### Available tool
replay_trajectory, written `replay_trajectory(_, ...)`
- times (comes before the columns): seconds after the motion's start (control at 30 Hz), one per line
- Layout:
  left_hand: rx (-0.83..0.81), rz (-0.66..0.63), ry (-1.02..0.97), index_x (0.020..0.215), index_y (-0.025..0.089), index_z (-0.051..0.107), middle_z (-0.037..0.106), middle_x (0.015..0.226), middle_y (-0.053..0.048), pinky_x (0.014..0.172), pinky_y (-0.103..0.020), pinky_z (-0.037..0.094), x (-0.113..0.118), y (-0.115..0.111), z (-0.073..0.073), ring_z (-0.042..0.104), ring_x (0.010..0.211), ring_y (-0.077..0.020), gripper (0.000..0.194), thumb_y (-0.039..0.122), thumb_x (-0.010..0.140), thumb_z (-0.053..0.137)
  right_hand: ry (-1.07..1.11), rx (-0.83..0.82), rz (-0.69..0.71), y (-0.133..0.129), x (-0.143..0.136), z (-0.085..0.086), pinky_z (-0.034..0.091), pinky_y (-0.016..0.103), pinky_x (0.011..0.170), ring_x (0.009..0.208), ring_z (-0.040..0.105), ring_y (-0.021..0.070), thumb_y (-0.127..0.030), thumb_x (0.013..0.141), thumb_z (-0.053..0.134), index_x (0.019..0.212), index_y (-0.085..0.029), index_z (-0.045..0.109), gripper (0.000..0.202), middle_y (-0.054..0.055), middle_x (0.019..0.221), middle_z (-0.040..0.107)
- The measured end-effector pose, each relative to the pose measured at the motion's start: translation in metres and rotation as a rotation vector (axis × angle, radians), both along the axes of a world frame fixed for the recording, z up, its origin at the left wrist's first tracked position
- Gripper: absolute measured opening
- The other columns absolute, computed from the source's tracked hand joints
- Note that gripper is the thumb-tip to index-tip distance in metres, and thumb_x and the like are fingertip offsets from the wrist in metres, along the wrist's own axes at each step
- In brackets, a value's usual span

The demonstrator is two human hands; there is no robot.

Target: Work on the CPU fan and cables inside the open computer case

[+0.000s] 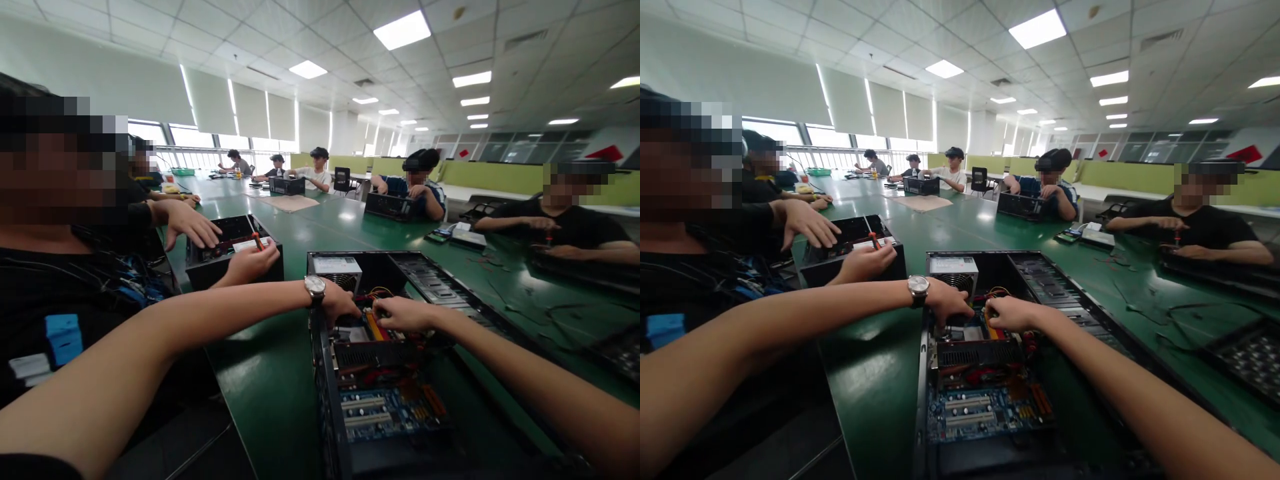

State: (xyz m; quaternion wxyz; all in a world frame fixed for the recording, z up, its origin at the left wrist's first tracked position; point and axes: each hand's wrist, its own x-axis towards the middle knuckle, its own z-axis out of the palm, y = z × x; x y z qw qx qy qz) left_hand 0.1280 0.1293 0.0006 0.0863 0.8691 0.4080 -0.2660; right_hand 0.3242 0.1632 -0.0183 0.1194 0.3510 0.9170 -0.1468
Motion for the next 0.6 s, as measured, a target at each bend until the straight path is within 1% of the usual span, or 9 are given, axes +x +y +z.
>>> replay_trajectory(0.07, -0.005, -0.085, -0.08, 0.135, 0.029, 0.056, 0.053, 0.129, -0.012, 0.088, -0.042, 0.05, -0.007, 0.006, 0.015, 0.061, 0.102, -0.031, 0.08, 0.023, 0.061, 0.085, -0.019, -0.029, 0.008, 0.003, 0.0, -0.007, 0.041, 0.027, 0.063, 0.076, 0.065, 0.0216, -0.019, 0.082, 0.059, 0.096, -0.018, 0.066, 0.016, 0.006, 0.086, 0.07)
replay_trajectory(0.13, 0.019, -0.148, -0.192, 0.134, 0.023, 0.057, 0.054, 0.124, -0.012, 0.09, -0.04, 0.049, -0.015, 0.014, 0.032, 0.059, 0.103, -0.0293, 0.073, 0.026, 0.066, 0.082, -0.017, -0.043, 0.021, 0.004, -0.002, -0.016, 0.042, 0.027, 0.064, 0.077, 0.066, 0.0222, -0.016, 0.08, 0.058, 0.096, -0.017, 0.066, 0.018, 0.007, 0.088, 0.071)
replay_trajectory(0.23, 0.035, -0.2, -0.352, 0.13, 0.016, 0.057, 0.056, 0.119, -0.011, 0.097, -0.039, 0.046, -0.03, 0.024, 0.056, 0.055, 0.108, -0.0277, 0.066, 0.027, 0.069, 0.08, 0.018, -0.049, 0.076, 0.005, -0.013, -0.03, 0.046, 0.026, 0.074, 0.09, 0.067, 0.0222, -0.013, 0.08, 0.058, 0.105, -0.016, 0.065, 0.026, 0.009, 0.101, 0.071)
replay_trajectory(0.3, 0.007, -0.216, -0.439, 0.127, 0.015, 0.059, 0.057, 0.117, -0.009, 0.102, -0.037, 0.043, -0.039, 0.028, 0.063, 0.053, 0.113, -0.0263, 0.063, 0.024, 0.068, 0.079, 0.035, -0.049, 0.142, 0.004, -0.026, -0.039, 0.046, 0.026, 0.083, 0.1, 0.065, 0.0222, -0.012, 0.079, 0.061, 0.111, -0.017, 0.064, 0.033, 0.009, 0.112, 0.069)
replay_trajectory(0.37, -0.029, -0.225, -0.504, 0.123, 0.016, 0.06, 0.058, 0.118, -0.007, 0.106, -0.036, 0.04, -0.046, 0.029, 0.065, 0.051, 0.118, -0.0253, 0.059, 0.022, 0.068, 0.078, 0.029, -0.046, 0.213, 0.003, -0.041, -0.047, 0.047, 0.027, 0.086, 0.103, 0.064, 0.0231, -0.013, 0.078, 0.063, 0.113, -0.017, 0.064, 0.035, 0.01, 0.116, 0.068)
replay_trajectory(0.47, -0.078, -0.235, -0.541, 0.119, 0.019, 0.063, 0.059, 0.121, -0.005, 0.108, -0.036, 0.039, -0.051, 0.027, 0.058, 0.05, 0.121, -0.025, 0.055, 0.019, 0.066, 0.079, -0.012, -0.028, 0.307, 0.004, -0.059, -0.055, 0.05, 0.034, 0.085, 0.101, 0.064, 0.0269, -0.016, 0.08, 0.065, 0.113, -0.016, 0.065, 0.033, 0.014, 0.117, 0.068)
replay_trajectory(0.53, -0.086, -0.233, -0.526, 0.117, 0.02, 0.065, 0.06, 0.119, -0.005, 0.108, -0.037, 0.039, -0.049, 0.024, 0.054, 0.051, 0.121, -0.0256, 0.054, 0.018, 0.065, 0.079, -0.047, -0.013, 0.356, 0.007, -0.064, -0.058, 0.05, 0.04, 0.086, 0.101, 0.064, 0.0302, -0.014, 0.079, 0.066, 0.112, -0.014, 0.066, 0.033, 0.017, 0.118, 0.068)
replay_trajectory(0.6, -0.066, -0.217, -0.496, 0.117, 0.021, 0.066, 0.061, 0.117, -0.004, 0.108, -0.036, 0.039, -0.046, 0.021, 0.05, 0.051, 0.121, -0.0261, 0.054, 0.017, 0.064, 0.08, -0.072, 0.0, 0.386, 0.01, -0.065, -0.061, 0.05, 0.044, 0.089, 0.105, 0.063, 0.0323, -0.008, 0.077, 0.064, 0.112, -0.012, 0.066, 0.035, 0.02, 0.12, 0.067)
